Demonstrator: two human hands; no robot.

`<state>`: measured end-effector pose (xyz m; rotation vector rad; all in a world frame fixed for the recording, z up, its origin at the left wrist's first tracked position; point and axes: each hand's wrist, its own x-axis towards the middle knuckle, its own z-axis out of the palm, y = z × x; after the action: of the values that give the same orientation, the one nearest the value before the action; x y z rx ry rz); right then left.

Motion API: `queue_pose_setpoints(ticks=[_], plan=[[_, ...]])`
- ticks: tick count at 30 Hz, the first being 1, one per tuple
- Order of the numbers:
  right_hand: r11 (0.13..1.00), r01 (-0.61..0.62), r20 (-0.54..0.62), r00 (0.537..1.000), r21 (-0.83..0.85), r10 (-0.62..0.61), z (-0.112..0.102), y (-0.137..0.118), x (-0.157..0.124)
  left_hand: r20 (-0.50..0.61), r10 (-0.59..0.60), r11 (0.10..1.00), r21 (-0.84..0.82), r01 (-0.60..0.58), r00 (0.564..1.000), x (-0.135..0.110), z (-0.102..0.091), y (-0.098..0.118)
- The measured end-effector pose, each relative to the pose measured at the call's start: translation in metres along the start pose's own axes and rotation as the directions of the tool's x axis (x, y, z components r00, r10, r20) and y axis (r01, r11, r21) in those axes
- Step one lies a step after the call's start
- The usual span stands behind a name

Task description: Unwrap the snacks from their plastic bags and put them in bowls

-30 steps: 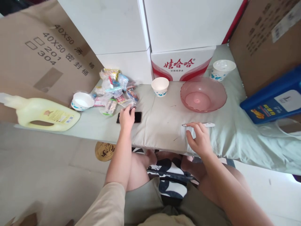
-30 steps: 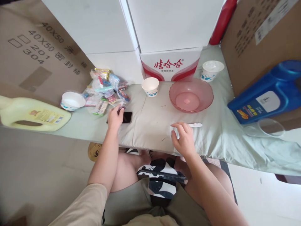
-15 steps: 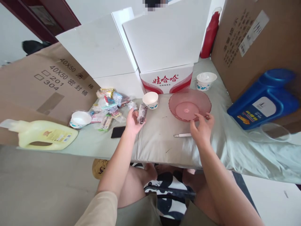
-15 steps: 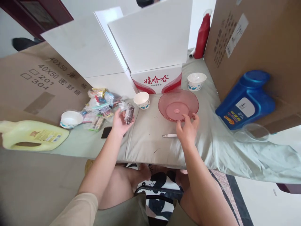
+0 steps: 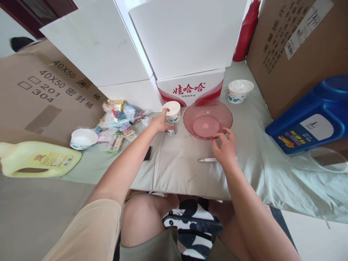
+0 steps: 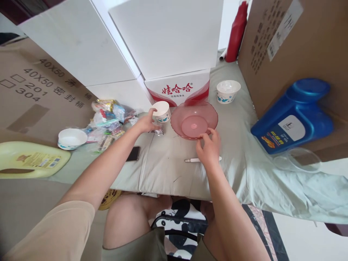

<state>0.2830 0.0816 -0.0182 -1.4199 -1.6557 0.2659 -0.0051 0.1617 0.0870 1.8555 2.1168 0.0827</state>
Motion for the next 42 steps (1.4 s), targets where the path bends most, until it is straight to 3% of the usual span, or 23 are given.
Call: queue_pose_setpoints(ticks=[4, 6, 10, 13, 15, 18, 21, 24, 28, 30, 33, 35, 38, 42], plan=[[1.000, 0.002, 0.012, 1.000, 0.008, -0.002, 0.001, -0.001, -0.004, 0.130, -0.022, 0.998, 0.066, 0.013, 0.991, -0.001, -0.010, 0.003], [1.000, -0.004, 0.020, 1.000, 0.001, 0.004, 0.000, -0.001, -0.005, 0.133, -0.002, 0.998, 0.063, -0.006, 0.991, -0.009, -0.015, 0.004], [1.000, -0.002, 0.094, 0.996, 0.022, 0.000, -0.005, -0.004, -0.008, 0.150, 0.052, 0.986, -0.163, -0.027, 0.987, -0.049, -0.021, -0.006], [0.999, 0.020, 0.108, 0.994, 0.032, -0.023, -0.018, -0.011, -0.013, 0.111, 0.017, 0.916, -0.401, 0.029, 0.994, -0.088, -0.016, -0.020], [1.000, 0.003, 0.100, 0.995, -0.031, 0.000, -0.028, -0.014, -0.018, 0.051, -0.015, 0.765, -0.643, 0.044, 0.999, -0.114, -0.002, -0.026], [0.982, -0.004, 0.216, 0.975, -0.190, 0.046, -0.040, -0.014, -0.029, 0.092, -0.023, 0.317, -0.944, 0.094, 0.996, -0.143, 0.034, -0.027], [0.943, 0.033, 0.392, 0.914, -0.331, 0.106, -0.047, -0.009, -0.039, 0.164, -0.016, -0.069, -0.984, 0.163, 0.986, -0.160, 0.074, -0.020], [0.911, 0.048, 0.460, 0.873, -0.409, 0.160, -0.056, -0.009, -0.045, 0.151, -0.018, -0.255, -0.957, 0.141, 0.988, -0.168, 0.101, -0.012], [0.930, -0.067, 0.425, 0.876, -0.362, 0.229, -0.071, -0.031, -0.048, 0.099, 0.026, -0.289, -0.952, 0.102, 0.995, -0.173, 0.110, -0.006], [0.956, -0.227, 0.445, 0.848, -0.186, 0.288, -0.074, -0.050, -0.053, 0.121, 0.025, -0.301, -0.946, 0.123, 0.992, -0.172, 0.109, -0.003], [0.894, -0.426, 0.583, 0.765, 0.139, 0.273, -0.067, -0.078, -0.064, 0.166, -0.006, -0.302, -0.940, 0.156, 0.986, -0.168, 0.108, 0.002], [0.875, -0.427, 0.641, 0.742, 0.227, 0.196, -0.057, -0.091, -0.071, 0.161, -0.013, -0.283, -0.947, 0.151, 0.987, -0.164, 0.108, 0.005], [0.910, -0.351, 0.685, 0.720, 0.221, 0.111, -0.044, -0.102, -0.074, 0.128, 0.001, -0.210, -0.970, 0.126, 0.992, -0.163, 0.110, 0.011], [0.939, -0.294, 0.661, 0.743, 0.180, 0.105, -0.038, -0.105, -0.069, 0.096, 0.040, -0.045, -0.994, 0.098, 0.995, -0.169, 0.114, 0.021]])
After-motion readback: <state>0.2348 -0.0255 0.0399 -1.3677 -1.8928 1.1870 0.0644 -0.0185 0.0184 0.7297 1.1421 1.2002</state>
